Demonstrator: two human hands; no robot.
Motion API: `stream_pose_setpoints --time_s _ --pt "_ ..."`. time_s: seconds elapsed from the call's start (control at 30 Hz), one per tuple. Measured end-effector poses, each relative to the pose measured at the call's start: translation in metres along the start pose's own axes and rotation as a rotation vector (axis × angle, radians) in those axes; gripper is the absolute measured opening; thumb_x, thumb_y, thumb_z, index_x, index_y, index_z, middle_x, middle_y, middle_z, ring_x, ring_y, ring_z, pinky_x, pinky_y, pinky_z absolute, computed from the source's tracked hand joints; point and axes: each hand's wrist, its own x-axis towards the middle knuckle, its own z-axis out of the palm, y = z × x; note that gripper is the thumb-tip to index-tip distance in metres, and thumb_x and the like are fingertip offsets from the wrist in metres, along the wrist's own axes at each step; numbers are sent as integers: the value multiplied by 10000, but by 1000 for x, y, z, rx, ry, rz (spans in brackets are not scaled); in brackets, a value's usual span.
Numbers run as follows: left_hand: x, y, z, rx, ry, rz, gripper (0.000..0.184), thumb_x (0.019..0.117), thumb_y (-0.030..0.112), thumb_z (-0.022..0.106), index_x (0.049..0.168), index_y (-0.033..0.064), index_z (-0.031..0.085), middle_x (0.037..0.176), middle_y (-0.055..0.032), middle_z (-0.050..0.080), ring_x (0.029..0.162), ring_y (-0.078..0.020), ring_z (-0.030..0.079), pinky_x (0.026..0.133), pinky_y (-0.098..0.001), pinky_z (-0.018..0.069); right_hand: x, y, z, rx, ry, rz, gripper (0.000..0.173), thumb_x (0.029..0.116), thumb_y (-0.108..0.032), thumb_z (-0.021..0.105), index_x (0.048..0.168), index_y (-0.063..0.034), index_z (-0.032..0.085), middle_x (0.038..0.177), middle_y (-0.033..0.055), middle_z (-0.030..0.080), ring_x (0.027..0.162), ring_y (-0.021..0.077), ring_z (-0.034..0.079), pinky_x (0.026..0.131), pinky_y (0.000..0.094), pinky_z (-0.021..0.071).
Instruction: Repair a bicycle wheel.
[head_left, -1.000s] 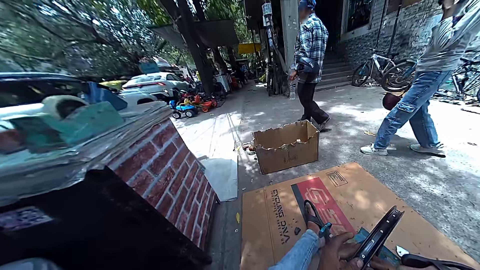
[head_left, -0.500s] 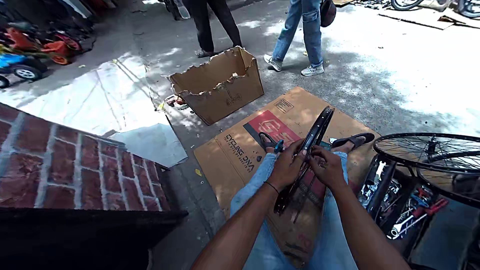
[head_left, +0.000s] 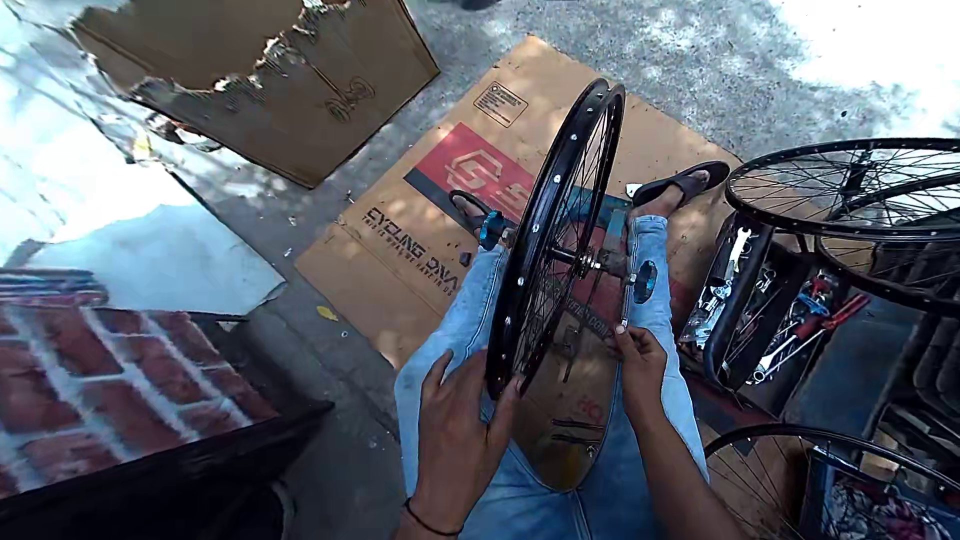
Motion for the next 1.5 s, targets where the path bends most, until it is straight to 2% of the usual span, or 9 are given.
stream_pose_setpoints --time_s 0.03,0.07,0.13,0.17,0.23,0.43,0.67,1.03,1.5 --pt "-23 -9 8 21 -48 -57 499 1018 453 517 1212 40 718 1200 -104 732 1187 -269 672 1140 -611 376 0 8 0 24 26 69 152 1015 -180 655 1041 -31 670 896 94 729 754 191 722 718 364 629" --pt "-44 -16 14 46 -130 -135 590 991 515 524 1264 17 687 1280 -137 698 1259 -321 627 1139 -623 365 1 14 1 43 48 143 164 1021 -184 647 1048 -24 669 899 105 726 756 199 725 719 367 631" --pt "-70 -21 18 26 -260 -281 877 898 625 596 1429 -69 510 1407 -237 585 1316 -407 557 1131 -635 359 3 24 4 58 69 290 203 1040 -225 621 1069 -27 656 940 113 723 774 202 726 728 365 628" --pt "-75 -20 17 -1 -279 -324 979 860 650 634 1475 -85 433 1437 -262 548 1316 -420 545 1122 -622 372 5 28 5 62 69 346 221 1045 -242 613 1081 -28 653 960 114 724 781 206 726 732 367 627" --pt "-74 -15 11 -50 -271 -345 1046 837 661 668 1498 -97 383 1458 -282 517 1321 -425 533 1110 -602 393 6 34 6 72 58 421 243 1051 -266 601 1096 -31 643 982 120 724 788 213 724 733 373 623" --pt "-52 -9 7 -104 -190 -291 1011 842 618 702 1473 -113 402 1439 -295 525 1316 -403 539 1120 -555 405 9 42 8 109 17 500 236 1048 -230 607 1136 -13 641 1041 155 730 811 254 733 732 397 627" --pt "-57 -11 3 -149 -180 -287 979 856 584 724 1469 -109 402 1439 -309 517 1328 -381 530 1128 -524 405 9 41 8 74 -30 527 236 1048 -242 606 1130 -22 630 1085 145 728 837 245 736 747 387 621" --pt "-56 -6 5 -185 -149 -284 924 876 535 732 1456 -113 419 1422 -290 543 1311 -352 550 1113 -495 429 10 42 10 79 -44 555 208 1049 -223 604 1100 -22 630 1066 145 727 812 242 730 731 384 618" --pt "-55 -7 7 -224 -104 -277 871 891 503 731 1441 -104 434 1407 -290 552 1313 -303 554 1122 -443 436 10 43 11 65 -59 579 212 1046 -233 609 1123 -36 631 1067 126 731 795 212 728 718 357 616"
